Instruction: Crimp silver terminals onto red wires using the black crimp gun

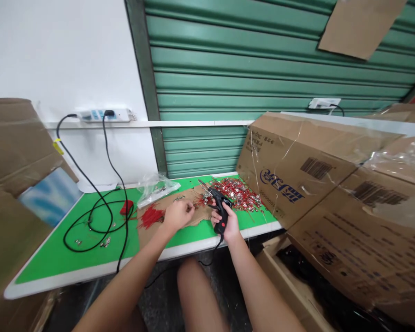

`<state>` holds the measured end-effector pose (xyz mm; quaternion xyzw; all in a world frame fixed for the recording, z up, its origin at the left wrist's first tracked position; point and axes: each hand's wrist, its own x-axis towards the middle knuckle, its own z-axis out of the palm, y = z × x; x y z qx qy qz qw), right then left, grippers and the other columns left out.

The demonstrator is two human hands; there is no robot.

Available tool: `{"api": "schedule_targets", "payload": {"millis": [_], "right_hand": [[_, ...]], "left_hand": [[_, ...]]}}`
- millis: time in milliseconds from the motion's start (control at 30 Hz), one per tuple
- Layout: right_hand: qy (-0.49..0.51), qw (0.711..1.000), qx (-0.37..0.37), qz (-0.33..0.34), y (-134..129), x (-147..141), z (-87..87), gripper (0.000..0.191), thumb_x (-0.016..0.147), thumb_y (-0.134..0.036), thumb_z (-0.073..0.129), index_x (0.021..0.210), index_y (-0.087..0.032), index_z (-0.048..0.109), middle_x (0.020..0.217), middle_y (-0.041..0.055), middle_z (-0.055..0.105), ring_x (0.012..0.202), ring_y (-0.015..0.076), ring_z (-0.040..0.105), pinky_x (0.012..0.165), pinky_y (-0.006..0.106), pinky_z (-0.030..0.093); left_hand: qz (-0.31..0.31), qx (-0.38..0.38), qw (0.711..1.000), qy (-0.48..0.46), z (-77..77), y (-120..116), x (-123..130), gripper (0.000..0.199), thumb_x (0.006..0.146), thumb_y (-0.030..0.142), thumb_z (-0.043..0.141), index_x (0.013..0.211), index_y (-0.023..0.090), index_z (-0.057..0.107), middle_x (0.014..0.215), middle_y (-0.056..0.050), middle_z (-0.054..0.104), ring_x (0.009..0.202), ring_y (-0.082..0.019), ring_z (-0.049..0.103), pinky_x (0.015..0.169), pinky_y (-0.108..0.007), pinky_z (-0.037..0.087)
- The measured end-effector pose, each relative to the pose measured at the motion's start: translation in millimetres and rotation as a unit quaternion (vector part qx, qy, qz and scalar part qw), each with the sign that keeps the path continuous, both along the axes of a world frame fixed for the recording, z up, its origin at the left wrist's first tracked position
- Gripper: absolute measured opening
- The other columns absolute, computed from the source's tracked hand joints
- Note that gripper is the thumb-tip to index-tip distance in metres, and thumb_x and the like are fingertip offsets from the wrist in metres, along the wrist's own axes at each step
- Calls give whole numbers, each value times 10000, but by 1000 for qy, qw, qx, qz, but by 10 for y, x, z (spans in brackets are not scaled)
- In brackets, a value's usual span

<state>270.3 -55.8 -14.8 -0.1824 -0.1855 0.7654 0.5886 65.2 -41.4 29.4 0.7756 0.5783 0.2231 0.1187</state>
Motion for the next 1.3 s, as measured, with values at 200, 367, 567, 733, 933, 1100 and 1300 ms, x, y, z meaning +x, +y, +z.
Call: {"api": "schedule_targets", "payload": {"millis": [200, 367, 567, 733, 933, 1100, 1300], "right_hand": [[29, 999, -14, -4, 55, -5, -71, 189, 918, -265, 681, 1077, -165, 667, 842, -3, 681, 446, 41, 365, 394, 152, 397], [40, 999, -18, 9, 48, 1, -83, 201, 921, -242, 687, 1103, -165, 657, 860, 4, 700, 445, 44, 389, 396, 164, 416], [42, 998, -29, 35, 82, 7, -67, 201, 935, -218, 656, 1126, -160, 629, 842, 0, 700, 444, 44, 412, 400, 158, 428], [41, 997, -33, 53, 104, 7, -53, 167, 949, -207, 630, 1113, -174, 622, 856, 7, 701, 442, 47, 429, 385, 157, 420], [38, 997, -32, 52, 96, 1, -50, 157, 967, -215, 612, 1119, -177, 614, 850, -3, 697, 443, 51, 419, 395, 165, 437], [35, 997, -32, 57, 93, -4, -50, 177, 956, -216, 627, 1127, -175, 609, 854, -2, 691, 453, 50, 409, 397, 158, 424], [33, 996, -34, 72, 101, -1, -36, 173, 945, -219, 630, 1106, -157, 607, 832, 2, 682, 447, 48, 408, 385, 155, 412]], "left_hand": [[-10, -32, 997, -73, -84, 359, 304, 224, 914, 249, 639, 1101, 167, 733, 894, -68, 764, 803, -197, 693, 713, -280, 461], [-3, -15, 998, -57, -222, 304, -131, 130, 933, 215, 579, 989, 162, 684, 952, -92, 760, 847, -209, 689, 784, -300, 494], [29, -7, 999, 29, -161, 186, -679, 309, 1044, 267, 389, 987, 128, 659, 941, -157, 746, 820, -240, 689, 801, -335, 513], [13, -26, 994, 105, -87, 198, -707, 374, 1042, 233, 345, 999, 121, 699, 959, -160, 764, 868, -248, 719, 839, -329, 529], [-20, -19, 994, 107, -111, 318, -582, 290, 988, 281, 488, 1008, 173, 757, 1040, -119, 786, 925, -237, 725, 861, -300, 535], [-36, -16, 994, 106, -176, 338, -541, 229, 914, 257, 566, 953, 214, 788, 1005, -67, 797, 876, -208, 720, 807, -264, 530], [-29, -21, 994, 105, -210, 395, -558, 231, 901, 281, 573, 948, 209, 787, 962, -54, 803, 824, -197, 712, 756, -255, 526]]}}
